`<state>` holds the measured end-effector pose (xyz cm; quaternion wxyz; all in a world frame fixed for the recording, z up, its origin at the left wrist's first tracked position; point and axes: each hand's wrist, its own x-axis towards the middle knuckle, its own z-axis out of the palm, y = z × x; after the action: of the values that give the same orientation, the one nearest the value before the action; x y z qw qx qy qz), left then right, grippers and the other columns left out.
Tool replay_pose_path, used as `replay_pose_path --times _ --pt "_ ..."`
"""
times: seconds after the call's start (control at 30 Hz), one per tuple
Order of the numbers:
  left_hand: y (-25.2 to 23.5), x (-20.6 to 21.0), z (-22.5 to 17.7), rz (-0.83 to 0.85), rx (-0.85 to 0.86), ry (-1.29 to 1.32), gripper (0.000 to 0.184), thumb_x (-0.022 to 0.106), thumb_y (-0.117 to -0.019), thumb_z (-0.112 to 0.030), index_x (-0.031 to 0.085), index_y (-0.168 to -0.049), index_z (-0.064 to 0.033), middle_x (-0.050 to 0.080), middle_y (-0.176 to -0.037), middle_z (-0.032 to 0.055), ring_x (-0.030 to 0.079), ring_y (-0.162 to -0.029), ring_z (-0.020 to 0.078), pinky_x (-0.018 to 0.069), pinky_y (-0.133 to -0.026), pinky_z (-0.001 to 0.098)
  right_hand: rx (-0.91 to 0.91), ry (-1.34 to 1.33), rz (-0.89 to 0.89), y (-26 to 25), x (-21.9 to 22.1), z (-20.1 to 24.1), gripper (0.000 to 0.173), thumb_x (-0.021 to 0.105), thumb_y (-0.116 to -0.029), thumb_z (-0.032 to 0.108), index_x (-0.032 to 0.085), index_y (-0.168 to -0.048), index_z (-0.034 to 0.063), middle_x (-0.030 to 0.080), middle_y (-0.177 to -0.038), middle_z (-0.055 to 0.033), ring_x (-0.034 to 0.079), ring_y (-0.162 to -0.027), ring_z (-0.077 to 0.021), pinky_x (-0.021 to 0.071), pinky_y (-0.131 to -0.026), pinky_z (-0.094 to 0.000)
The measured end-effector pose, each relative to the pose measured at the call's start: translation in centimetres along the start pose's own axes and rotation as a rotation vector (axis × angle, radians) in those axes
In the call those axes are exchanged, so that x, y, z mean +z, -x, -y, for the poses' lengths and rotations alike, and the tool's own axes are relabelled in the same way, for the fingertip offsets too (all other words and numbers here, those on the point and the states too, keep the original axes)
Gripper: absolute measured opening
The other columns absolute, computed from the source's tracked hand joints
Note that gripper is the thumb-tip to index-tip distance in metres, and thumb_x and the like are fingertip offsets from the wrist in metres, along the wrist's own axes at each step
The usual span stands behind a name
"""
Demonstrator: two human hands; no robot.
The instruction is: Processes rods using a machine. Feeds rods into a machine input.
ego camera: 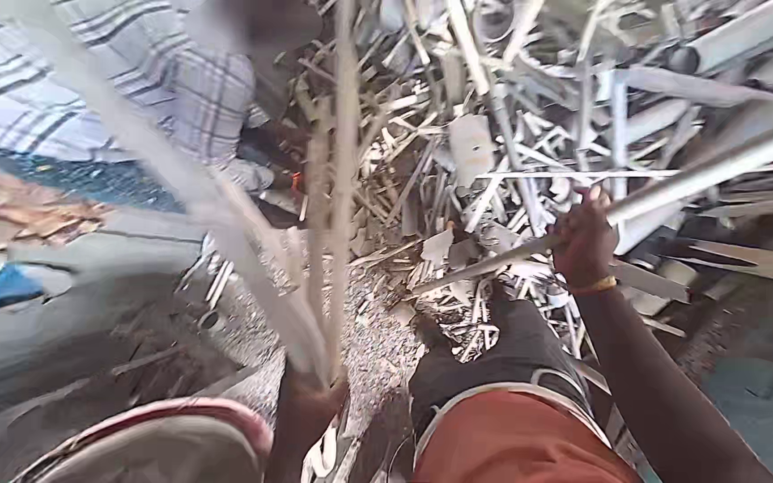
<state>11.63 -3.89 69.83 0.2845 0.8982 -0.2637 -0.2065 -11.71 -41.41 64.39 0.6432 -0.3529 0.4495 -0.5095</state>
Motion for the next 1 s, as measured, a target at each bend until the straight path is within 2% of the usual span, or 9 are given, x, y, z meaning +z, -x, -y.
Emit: replay_pose_path --times 0.27,0.33,0.43,0.5,0.6,0.73,0.77,0.87,1.0 --pt "5.5 -2.5 3.6 -0.015 -0.016 0.064 0.102 0.083 -0.0724 -0.021 0.026 -0.147 0.0194 0.061 -0.129 0.0298 0.065 -0.118 0.0231 0.0516 -0.105 0.0388 -0.446 0.163 -0.071 -6.7 -0.6 18.0 0.019 0.048 -0.1091 0.028 0.059 -0.111 0.0124 0.047 -0.061 0.0090 0.048 -0.047 -0.0047 0.0497 -0.048 -0.0232" --pt "6.3 -2.4 3.9 -0.027 0.021 0.039 0.099 0.083 -0.0718 -0.022 0.030 -0.144 0.0199 0.063 -0.126 0.0296 0.066 -0.115 0.0236 0.0527 -0.102 0.0387 -0.427 0.459 -0.178 -10.9 -2.7 19.2 0.044 0.066 -0.0991 0.033 0.054 -0.133 0.0075 0.063 -0.094 -0.0039 0.064 -0.076 -0.0130 0.0584 -0.069 -0.0323" --pt "6.8 -2.6 4.1 -0.032 0.004 -0.104 0.103 0.085 -0.0709 -0.034 0.035 -0.146 0.0165 0.062 -0.131 0.0299 0.063 -0.123 0.0322 0.0491 -0.108 0.0455 -0.226 0.854 -0.208 -12.5 -5.0 18.9 0.109 0.081 -0.0843 0.045 0.014 -0.161 0.0042 0.046 -0.151 -0.0218 0.053 -0.133 -0.0288 0.0476 -0.108 -0.0471" --pt "7.5 -2.5 3.7 -0.042 0.002 -0.183 0.100 0.085 -0.0711 -0.034 0.039 -0.142 0.0191 0.062 -0.126 0.0361 0.062 -0.120 0.0455 0.0480 -0.105 0.0576 -0.212 0.990 -0.065 -7.6 -4.1 16.3 0.107 0.079 -0.0894 0.029 0.007 -0.161 -0.0018 0.042 -0.152 -0.0312 0.049 -0.137 -0.0377 0.0429 -0.112 -0.0506" --pt "7.4 -2.2 0.3 0.008 -0.034 -0.187 0.092 0.086 -0.0693 -0.020 0.042 -0.140 0.0191 0.065 -0.111 0.0379 0.066 -0.104 0.0504 0.0513 -0.092 0.0659 0.103 0.920 0.481 3.3 -0.4 8.4 0.077 0.070 -0.0962 0.017 0.027 -0.159 0.0053 0.058 -0.139 -0.0213 0.061 -0.122 -0.0277 0.0503 -0.102 -0.0456" --pt "5.0 -1.6 -5.1 0.110 -0.101 -0.275 0.085 0.083 -0.0746 -0.021 0.046 -0.149 -0.0024 0.072 -0.109 0.0226 0.071 -0.100 0.0407 0.0556 -0.086 0.0624 0.440 0.572 1.115 14.4 7.8 0.1 0.127 0.086 -0.0742 0.029 -0.003 -0.162 0.0041 0.045 -0.155 -0.0171 0.054 -0.136 -0.0208 0.0502 -0.108 -0.0352" --pt "4.5 -1.3 -6.2 0.147 -0.090 -0.324 0.081 0.079 -0.0789 -0.022 0.046 -0.151 -0.0077 0.072 -0.115 0.0192 0.071 -0.102 0.0387 0.0562 -0.086 0.0610 0.458 0.451 1.099 16.1 9.2 -0.6 0.120 0.085 -0.0745 0.030 0.005 -0.160 0.0044 0.051 -0.148 -0.0139 0.059 -0.130 -0.0189 0.0544 -0.103 -0.0354" --pt "4.1 -0.4 -8.3 0.290 -0.064 -0.393 0.073 0.068 -0.0912 -0.019 0.039 -0.158 -0.0184 0.065 -0.133 0.0172 0.068 -0.110 0.0387 0.0560 -0.089 0.0610 0.385 0.260 0.929 18.7 11.9 -0.6 0.037 0.052 -0.1028 0.024 0.054 -0.130 -0.0002 0.070 -0.105 -0.0029 0.068 -0.094 -0.0096 0.0585 -0.086 -0.0320" --pt "4.9 -0.5 -9.8 0.222 0.031 -0.198 0.070 0.069 -0.0914 -0.015 0.042 -0.156 -0.0169 0.062 -0.138 0.0168 0.066 -0.115 0.0407 0.0546 -0.092 0.0627 0.268 0.032 0.856 18.9 14.0 -0.4 0.027 0.042 -0.1078 0.027 0.055 -0.123 0.0095 0.072 -0.098 0.0056 0.070 -0.090 -0.0074 0.0612 -0.083 -0.0315"
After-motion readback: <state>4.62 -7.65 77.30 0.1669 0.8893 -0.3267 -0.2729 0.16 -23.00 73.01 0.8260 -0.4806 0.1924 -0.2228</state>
